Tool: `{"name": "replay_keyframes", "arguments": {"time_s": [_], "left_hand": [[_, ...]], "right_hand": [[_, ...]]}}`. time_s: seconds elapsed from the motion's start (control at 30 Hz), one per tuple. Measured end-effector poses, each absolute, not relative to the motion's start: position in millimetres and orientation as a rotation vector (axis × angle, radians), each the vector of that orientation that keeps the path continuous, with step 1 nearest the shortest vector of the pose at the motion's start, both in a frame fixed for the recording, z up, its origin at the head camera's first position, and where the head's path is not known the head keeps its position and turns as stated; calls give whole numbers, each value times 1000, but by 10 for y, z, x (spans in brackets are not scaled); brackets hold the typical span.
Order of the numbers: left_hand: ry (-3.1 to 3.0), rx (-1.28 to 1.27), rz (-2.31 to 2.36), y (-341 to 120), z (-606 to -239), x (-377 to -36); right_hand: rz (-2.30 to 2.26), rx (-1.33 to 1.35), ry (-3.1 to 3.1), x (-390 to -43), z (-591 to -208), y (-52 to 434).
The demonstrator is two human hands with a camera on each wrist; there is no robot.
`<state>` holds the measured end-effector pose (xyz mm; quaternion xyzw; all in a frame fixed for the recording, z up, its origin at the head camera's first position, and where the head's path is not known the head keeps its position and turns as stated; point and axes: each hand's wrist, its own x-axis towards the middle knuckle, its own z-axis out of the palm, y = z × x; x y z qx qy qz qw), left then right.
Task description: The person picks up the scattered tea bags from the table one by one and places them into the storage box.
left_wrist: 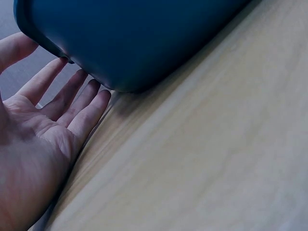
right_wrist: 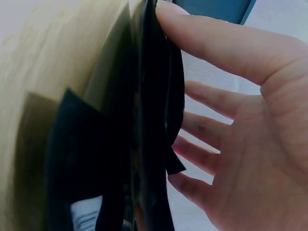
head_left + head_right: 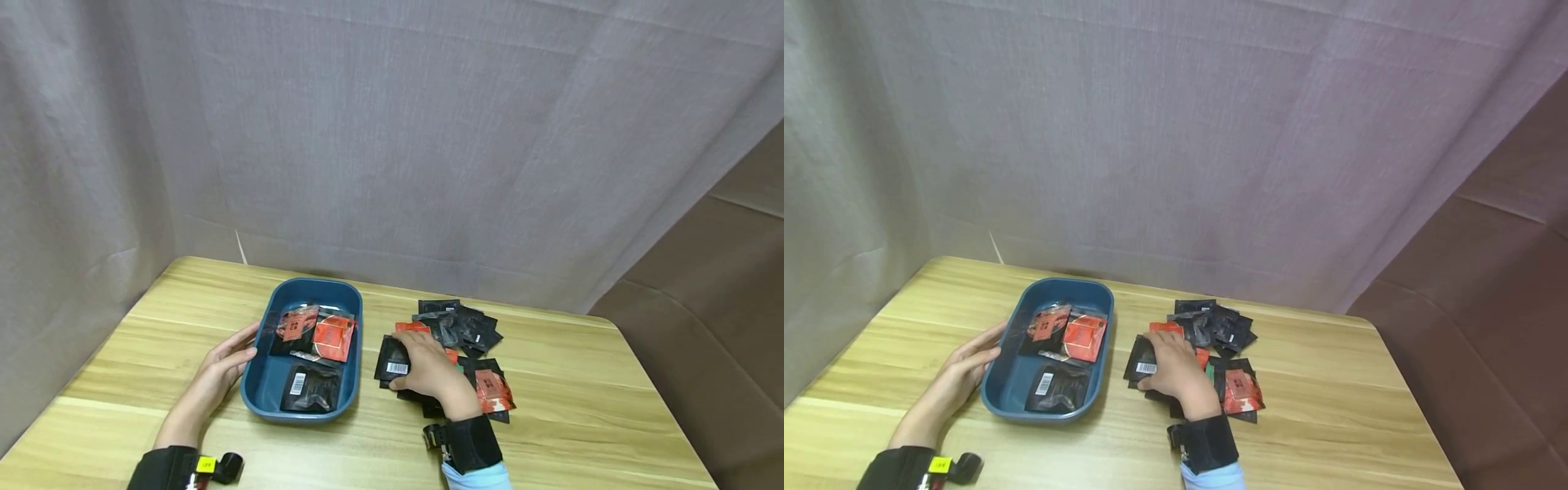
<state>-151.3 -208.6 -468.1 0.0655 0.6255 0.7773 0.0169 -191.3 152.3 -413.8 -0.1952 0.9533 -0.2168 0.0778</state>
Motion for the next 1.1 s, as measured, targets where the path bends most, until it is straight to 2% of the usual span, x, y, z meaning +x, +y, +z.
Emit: {"name": "replay_keyframes", "arguments": {"time_s": [0.47,1.1], "left_hand": [[1945,212,2421,-2088,-4695,-1516],[1945,224,2415,-2104,-4706,-1533]], "right_hand": [[-700,-568,2993,-1864,-3985,1491],[-601,-1004,3079,-1521,-3722,948]]}}
